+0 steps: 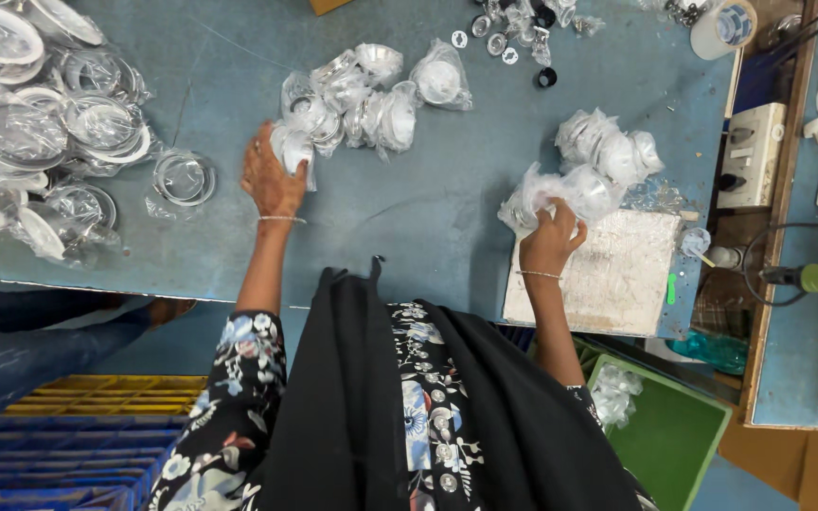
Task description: The person wraps small metal components in plastic bags by hand, then places the wrapped items into a green bin. The person also handles unwrapped components and plastic bags on the table.
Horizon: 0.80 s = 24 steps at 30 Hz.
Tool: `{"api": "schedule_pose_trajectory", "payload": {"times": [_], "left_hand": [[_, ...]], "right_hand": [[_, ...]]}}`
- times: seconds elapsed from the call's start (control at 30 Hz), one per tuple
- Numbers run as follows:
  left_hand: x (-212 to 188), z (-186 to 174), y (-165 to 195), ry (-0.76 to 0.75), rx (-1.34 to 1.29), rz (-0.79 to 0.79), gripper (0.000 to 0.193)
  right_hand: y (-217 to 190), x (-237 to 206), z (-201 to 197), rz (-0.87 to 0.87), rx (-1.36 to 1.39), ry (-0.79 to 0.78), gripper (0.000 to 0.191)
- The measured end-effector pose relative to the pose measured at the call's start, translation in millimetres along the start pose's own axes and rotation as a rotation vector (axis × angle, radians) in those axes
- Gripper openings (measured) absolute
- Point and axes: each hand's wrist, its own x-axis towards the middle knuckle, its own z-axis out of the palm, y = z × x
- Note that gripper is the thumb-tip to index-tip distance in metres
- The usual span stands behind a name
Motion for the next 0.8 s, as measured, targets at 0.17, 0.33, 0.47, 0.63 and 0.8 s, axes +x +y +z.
{"api": "schedule_pose_trajectory", "payload": {"times": [0.17, 0.33, 0.47, 0.63, 0.8], "left_hand": [[-1.9, 28.8, -25.4, -0.224, -0.205, -0.051, 0.060], [-49.8, 68.1, 20.2, -0.328, -0.353, 0.194, 0.050], [-66.9, 82.1, 64.6, -0.605, -0.512, 0.000, 0.032], [-69.7, 83.1, 77.6, -0.772, -0.505, -0.138, 0.037], [-82.5, 89.3, 72.1, -0.693, -0.581, 0.176, 0.030]], "right_hand": [[-18.4, 10.0, -19.0, -0.018, 0.098, 0.149, 0.024], [-94.2, -1.3, -8.1, -0.346, 0.530, -0.158, 0.025], [-140.3, -9.8, 18.3, -0.530, 0.571, -0.315, 0.049], [-143.9, -1.0, 28.3, -0.306, 1.025, -0.462, 0.042], [-148.2, 3.3, 30.2, 0.394, 1.343, -0.742, 0.041]]}}
